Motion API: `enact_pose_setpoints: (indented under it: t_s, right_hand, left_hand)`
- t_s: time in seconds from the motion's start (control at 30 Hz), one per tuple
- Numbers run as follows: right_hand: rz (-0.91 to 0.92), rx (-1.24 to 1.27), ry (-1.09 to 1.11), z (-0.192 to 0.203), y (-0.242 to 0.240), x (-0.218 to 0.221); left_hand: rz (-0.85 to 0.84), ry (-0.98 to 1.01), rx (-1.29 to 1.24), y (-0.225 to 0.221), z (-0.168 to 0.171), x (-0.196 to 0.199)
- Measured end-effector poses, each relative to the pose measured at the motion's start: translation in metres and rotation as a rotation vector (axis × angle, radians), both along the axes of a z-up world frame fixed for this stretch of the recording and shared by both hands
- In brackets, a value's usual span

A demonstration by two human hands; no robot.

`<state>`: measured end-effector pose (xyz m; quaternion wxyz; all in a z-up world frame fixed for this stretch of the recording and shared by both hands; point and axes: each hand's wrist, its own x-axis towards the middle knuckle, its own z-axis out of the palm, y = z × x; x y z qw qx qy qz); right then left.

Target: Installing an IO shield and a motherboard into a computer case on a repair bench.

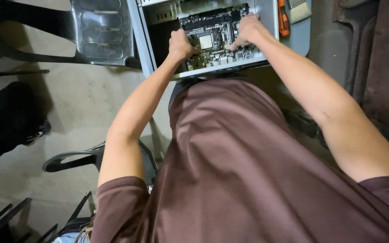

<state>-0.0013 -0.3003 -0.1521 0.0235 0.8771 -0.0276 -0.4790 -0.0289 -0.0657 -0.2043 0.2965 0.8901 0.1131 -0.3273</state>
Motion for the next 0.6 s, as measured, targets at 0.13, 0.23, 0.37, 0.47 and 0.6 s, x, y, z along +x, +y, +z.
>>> enact_pose_setpoints:
  t_s: [0.13,0.23,0.37,0.47,0.6]
  right_hand:
    - [-0.19,0.059,0.01,0.032,0.01,-0.008]
    - [0.152,-0.021,-0.04,-0.039,-0.009,0.006]
    - [0.112,0.004,-0.125,-0.03,-0.002,0.003]
    - [-0.133,0.122,-0.067,-0.021,-0.003,0.003]
    - [0.019,0.091,-0.081,-0.037,-0.006,0.005]
  left_hand:
    - [-0.031,-0.049,0.022,-0.001,-0.001,-0.001]
    - [-0.065,-0.077,0.043,0.001,-0.015,0.002]
    - [-0.081,-0.126,0.039,0.001,-0.014,0.002]
    - [0.0,-0.043,-0.019,-0.003,0.013,-0.001]
    - [0.034,-0.054,-0.014,-0.002,0.012,-0.001]
